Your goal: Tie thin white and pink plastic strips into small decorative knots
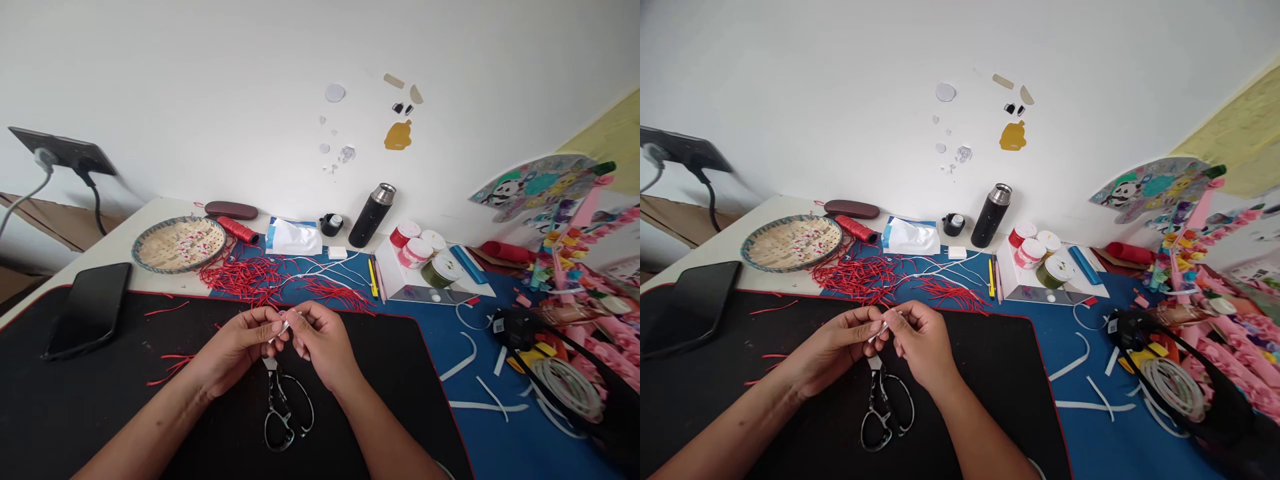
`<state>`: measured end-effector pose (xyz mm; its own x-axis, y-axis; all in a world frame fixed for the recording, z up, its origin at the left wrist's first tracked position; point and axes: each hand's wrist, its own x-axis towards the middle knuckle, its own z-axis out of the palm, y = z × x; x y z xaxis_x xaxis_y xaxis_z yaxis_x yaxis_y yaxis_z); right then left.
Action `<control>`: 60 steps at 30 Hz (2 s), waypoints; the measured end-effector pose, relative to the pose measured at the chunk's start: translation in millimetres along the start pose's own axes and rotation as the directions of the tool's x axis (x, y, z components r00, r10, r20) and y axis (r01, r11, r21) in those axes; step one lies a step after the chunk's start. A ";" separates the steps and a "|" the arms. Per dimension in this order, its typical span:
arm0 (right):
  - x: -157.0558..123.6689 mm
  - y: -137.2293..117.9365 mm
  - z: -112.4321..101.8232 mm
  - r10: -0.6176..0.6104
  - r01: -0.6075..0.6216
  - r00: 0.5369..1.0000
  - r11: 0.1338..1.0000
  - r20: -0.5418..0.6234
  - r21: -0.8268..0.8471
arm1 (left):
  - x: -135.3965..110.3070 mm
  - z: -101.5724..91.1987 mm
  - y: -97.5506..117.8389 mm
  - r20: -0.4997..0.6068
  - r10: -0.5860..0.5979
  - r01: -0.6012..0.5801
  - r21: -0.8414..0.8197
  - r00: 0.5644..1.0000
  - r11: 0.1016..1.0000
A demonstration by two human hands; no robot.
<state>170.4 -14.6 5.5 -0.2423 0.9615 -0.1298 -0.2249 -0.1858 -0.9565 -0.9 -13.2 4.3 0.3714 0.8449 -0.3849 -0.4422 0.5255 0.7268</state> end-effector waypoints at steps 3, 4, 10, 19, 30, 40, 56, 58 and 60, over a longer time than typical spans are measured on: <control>0.8 0.8 -0.5 -0.017 0.017 0.999 1.000 -0.032 -0.004 | -1.9 1.8 0.8 0.018 0.035 -0.035 0.001 0.999 0.999; 1.0 1.0 -0.6 -0.018 0.018 0.999 1.000 -0.047 -0.006 | -2.4 2.3 0.8 0.021 0.058 -0.058 0.004 0.998 0.998; 0.3 -0.5 -0.2 -0.018 0.014 0.997 0.998 -0.073 -0.066 | -1.6 2.2 -0.9 -0.049 0.164 -0.160 0.073 0.985 0.984; -0.9 2.6 0.0 -0.101 0.088 0.994 0.963 -0.038 -0.255 | 0.3 -2.1 0.3 -0.101 0.304 -0.251 0.356 0.947 0.900; -3.9 2.6 -2.9 -0.165 0.141 0.986 0.903 -0.023 -0.406 | 0.1 -3.1 -4.8 -0.068 0.332 -0.300 0.286 0.941 0.910; -2.7 0.1 -2.6 -0.097 0.083 0.995 0.934 -0.024 -0.346 | -4.5 0.7 0.2 -0.096 0.407 -0.337 0.409 0.908 0.848; -4.4 4.4 -4.7 -0.140 0.129 0.990 0.887 0.007 -0.443 | -0.7 -1.9 -0.4 -0.108 0.303 -0.271 0.240 0.947 0.932; -4.3 3.5 -4.6 -0.140 0.131 0.990 0.895 0.010 -0.427 | -1.1 -5.5 -1.2 -0.090 0.289 -0.264 0.219 0.953 0.939; -4.1 2.2 -4.1 -0.120 0.116 0.993 0.911 0.016 -0.396 | -1.6 -9.2 -1.6 -0.074 0.281 -0.258 0.227 0.957 0.939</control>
<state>174.8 -18.1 2.9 -0.2287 0.9734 -0.0102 0.1407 0.0227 -0.9898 -8.3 -14.5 -1.5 0.1705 0.9635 -0.2066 -0.3261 0.2530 0.9108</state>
